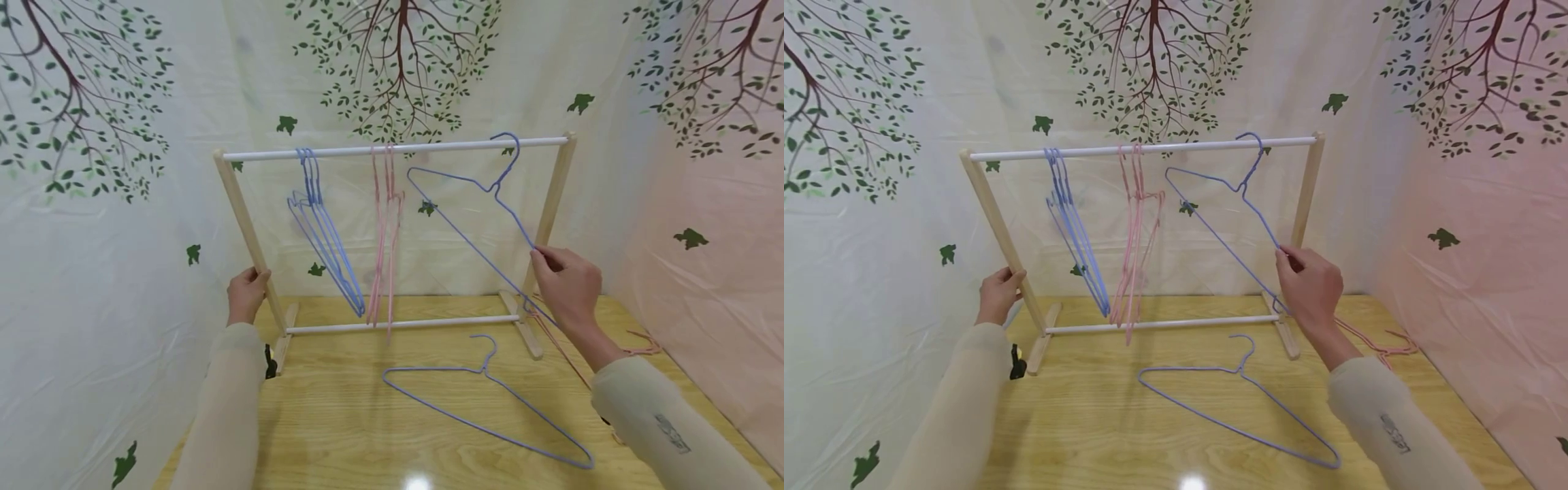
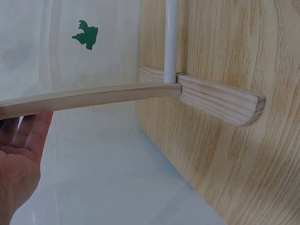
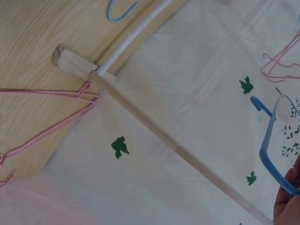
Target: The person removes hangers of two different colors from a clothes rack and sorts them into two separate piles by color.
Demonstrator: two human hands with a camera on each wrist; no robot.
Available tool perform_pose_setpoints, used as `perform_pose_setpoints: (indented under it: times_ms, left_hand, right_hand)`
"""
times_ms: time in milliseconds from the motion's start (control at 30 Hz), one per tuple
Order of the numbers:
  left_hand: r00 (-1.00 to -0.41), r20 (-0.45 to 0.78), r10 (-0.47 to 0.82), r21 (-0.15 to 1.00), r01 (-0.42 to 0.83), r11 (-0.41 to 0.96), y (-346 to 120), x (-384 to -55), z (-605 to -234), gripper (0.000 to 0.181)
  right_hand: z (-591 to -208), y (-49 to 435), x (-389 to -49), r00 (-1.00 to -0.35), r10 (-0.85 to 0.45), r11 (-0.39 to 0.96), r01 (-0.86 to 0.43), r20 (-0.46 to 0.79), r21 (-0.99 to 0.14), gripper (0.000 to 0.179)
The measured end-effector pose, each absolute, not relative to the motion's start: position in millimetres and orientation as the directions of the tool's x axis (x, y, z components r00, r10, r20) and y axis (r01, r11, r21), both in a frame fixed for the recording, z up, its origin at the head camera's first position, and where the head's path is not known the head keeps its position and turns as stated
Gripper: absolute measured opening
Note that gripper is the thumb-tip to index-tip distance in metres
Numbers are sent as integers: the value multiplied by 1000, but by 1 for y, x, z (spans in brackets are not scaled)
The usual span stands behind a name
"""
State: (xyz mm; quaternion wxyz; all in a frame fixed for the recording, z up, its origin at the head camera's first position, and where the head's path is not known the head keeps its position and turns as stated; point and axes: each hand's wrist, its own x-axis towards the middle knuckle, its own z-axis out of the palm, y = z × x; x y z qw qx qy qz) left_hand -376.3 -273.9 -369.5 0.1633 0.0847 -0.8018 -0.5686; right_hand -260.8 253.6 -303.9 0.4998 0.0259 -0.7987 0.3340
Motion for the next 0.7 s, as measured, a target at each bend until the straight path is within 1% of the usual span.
perform_pose_setpoints:
  times_ms: [233,467,600,700]
  left_hand:
    - [-933,171,-318,943,61,327,-275,-376,-370,44]
    - [-929,185,-322,938,69,340,-275,-376,-370,44]
    - [-928,189,-322,937,72,342,-275,-375,-369,43]
    - [-929,188,-318,939,75,335,-274,-375,-368,42]
  right_hand:
    - [-316,268,-252,-440,288,750,-448,850,-486,12]
    - [-328,279,-240,-407,306,713,-501,861,-490,10]
    - [-340,291,-235,-382,291,709,-530,877,-466,11]
    - [-349,300,-232,-379,281,708,-538,882,-457,12]
